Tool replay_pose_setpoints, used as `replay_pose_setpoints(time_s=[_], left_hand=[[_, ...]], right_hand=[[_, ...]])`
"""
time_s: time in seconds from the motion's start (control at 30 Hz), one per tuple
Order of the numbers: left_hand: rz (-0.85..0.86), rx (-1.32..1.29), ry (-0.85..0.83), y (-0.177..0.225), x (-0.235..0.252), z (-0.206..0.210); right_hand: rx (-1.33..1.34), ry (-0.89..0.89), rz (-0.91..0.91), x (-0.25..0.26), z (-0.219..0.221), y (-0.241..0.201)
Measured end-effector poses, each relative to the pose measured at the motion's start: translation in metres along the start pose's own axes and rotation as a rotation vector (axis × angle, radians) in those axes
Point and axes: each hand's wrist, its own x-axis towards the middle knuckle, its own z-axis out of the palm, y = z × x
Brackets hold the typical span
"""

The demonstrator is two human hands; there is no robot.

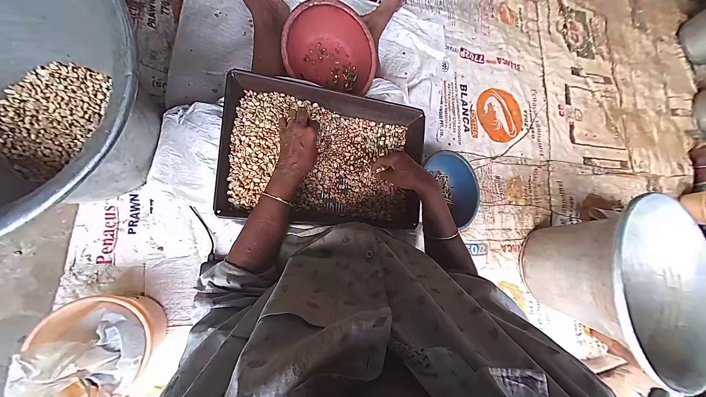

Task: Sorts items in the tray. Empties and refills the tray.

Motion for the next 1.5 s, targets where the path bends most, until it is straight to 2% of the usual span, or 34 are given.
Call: replay_pose_setpoints(time_s=[0.07,0.13,0.2,0.27,0.43,0.57,0.67,0.77,0.93,1.0,1.07,1.1,1.13,1.2,1.27,1.3,1.33,1.43,1.5], left_hand=[[0.004,0.008,-0.015,0.000,0.000,0.002],[0.013,-0.004,0.002,-0.001,0.000,0.003],[0.011,-0.035,0.044,-0.003,-0.001,0.005],[-0.021,-0.062,0.074,-0.004,-0.001,0.004],[-0.102,-0.026,0.106,-0.004,-0.001,0.001],[-0.114,-0.035,0.106,-0.007,-0.001,0.001],[-0.108,-0.036,0.090,-0.005,-0.001,0.001],[-0.108,-0.039,0.095,-0.005,0.000,0.001],[-0.098,-0.038,0.087,-0.006,0.000,0.001],[-0.093,-0.038,0.085,-0.006,0.000,0.002],[-0.100,-0.039,0.084,-0.005,0.000,0.001],[-0.102,-0.035,0.087,-0.005,0.000,0.000],[-0.104,-0.030,0.088,-0.005,0.000,0.000],[-0.106,-0.020,0.097,-0.005,0.000,0.001],[-0.103,-0.024,0.097,-0.004,-0.001,0.002],[-0.103,-0.024,0.089,-0.004,-0.001,0.001],[-0.105,-0.023,0.079,-0.004,0.000,0.001],[-0.091,-0.018,0.093,-0.005,0.001,0.001],[-0.089,-0.018,0.092,-0.005,0.000,0.001]], right_hand=[[0.203,-0.082,-0.026,-0.012,-0.006,-0.008],[0.266,0.019,0.015,-0.007,-0.014,-0.014],[0.196,0.218,-0.006,0.013,-0.017,-0.013],[0.142,0.314,-0.078,0.036,-0.015,-0.024],[0.082,0.289,-0.262,0.082,0.031,-0.062],[-0.089,0.394,-0.257,0.095,0.064,-0.061],[-0.087,0.477,-0.290,0.094,0.066,-0.054],[0.118,0.465,-0.151,0.087,0.049,-0.051],[0.833,0.378,0.028,0.078,0.030,-0.039],[0.820,0.314,0.070,0.073,0.022,-0.039],[0.603,0.215,0.080,0.070,0.012,-0.038],[0.507,0.225,0.050,0.069,0.006,-0.040],[0.500,0.321,-0.028,0.068,0.000,-0.041],[0.744,0.597,-0.256,0.074,-0.016,-0.044],[0.874,0.773,-0.314,0.082,-0.032,-0.049],[0.802,0.789,-0.275,0.084,-0.032,-0.052],[0.660,0.731,-0.226,0.085,-0.027,-0.054],[0.172,0.392,-0.160,0.085,0.007,-0.061],[-0.057,0.308,-0.139,0.087,0.035,-0.063]])
